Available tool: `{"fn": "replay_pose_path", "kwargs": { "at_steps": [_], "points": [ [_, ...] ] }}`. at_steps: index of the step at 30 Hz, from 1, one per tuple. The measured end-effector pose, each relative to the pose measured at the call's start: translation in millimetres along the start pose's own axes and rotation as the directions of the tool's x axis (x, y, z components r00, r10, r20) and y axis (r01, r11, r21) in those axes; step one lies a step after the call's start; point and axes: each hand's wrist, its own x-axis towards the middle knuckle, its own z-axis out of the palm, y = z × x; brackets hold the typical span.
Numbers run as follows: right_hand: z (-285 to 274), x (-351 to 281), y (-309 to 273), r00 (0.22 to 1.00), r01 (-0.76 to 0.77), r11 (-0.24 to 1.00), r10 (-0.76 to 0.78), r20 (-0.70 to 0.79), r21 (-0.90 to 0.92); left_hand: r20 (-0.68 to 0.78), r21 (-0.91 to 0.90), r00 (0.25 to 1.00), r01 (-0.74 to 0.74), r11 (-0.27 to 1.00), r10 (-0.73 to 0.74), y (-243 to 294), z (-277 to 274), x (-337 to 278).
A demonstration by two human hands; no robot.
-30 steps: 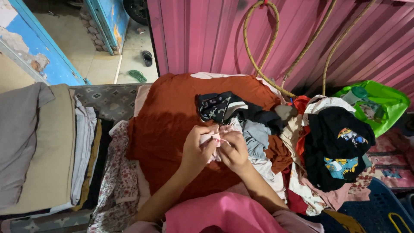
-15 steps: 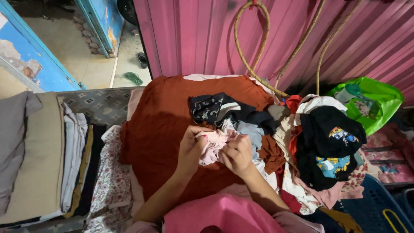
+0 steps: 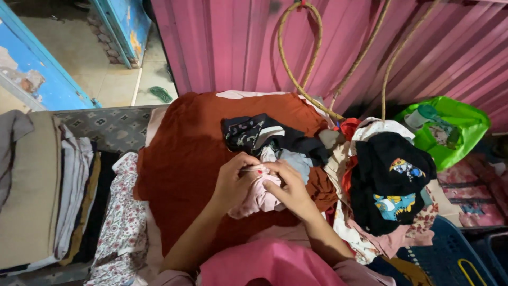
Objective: The person folds a light-colored shirt and places it on a stack. They then pick up a black garment from a blue basket, turn it inside out, and fold it. The person continues to sort through the basket, folding a black t-shirt with a graphic, a brown shirt, and a pink shirt, placing each on the bed.
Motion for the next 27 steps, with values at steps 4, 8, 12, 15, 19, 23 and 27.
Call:
{"fn": "replay_pose_path", "kwargs": {
  "at_steps": [4, 8, 12, 15, 19, 23, 27],
  "points": [
    [-7, -8, 12, 0.990, -0.140, 0.988, 0.138, 0.033, 0.066, 0.062, 0.110, 0.994, 0.088, 0.990, -0.095, 30, 2, 7],
    [-12, -17, 42, 0.991, -0.006, 1.000, 0.009, -0.136, 0.028, 0.204, 0.432, 0.896, -0.444, 0.785, 0.395, 48, 11, 11],
    [-26, -20, 31, 0.949, 0.052, 0.988, -0.094, -0.301, -0.144, 0.369, 0.509, 0.669, -0.727, 0.462, 0.646, 36, 21, 5],
    [-32, -31, 40, 0.913, 0.210, 0.968, -0.245, -0.325, -0.139, 0.435, 0.509, 0.628, -0.762, 0.399, 0.645, 9, 37, -3],
    [-48, -47, 37, 0.900, 0.209, 0.953, -0.275, -0.339, -0.218, 0.481, 0.473, 0.609, -0.786, 0.398, 0.631, 16, 58, -1],
    [-67, -70, 37, 0.899, 0.022, 0.966, -0.132, -0.417, -0.259, 0.466, 0.406, 0.675, -0.738, 0.540, 0.572, 3, 78, 9],
    [-98, -91, 64, 0.821, -0.158, 0.978, 0.054, -0.568, -0.135, 0.441, 0.304, 0.869, -0.378, 0.874, 0.223, 5, 96, 40]
  ]
}}
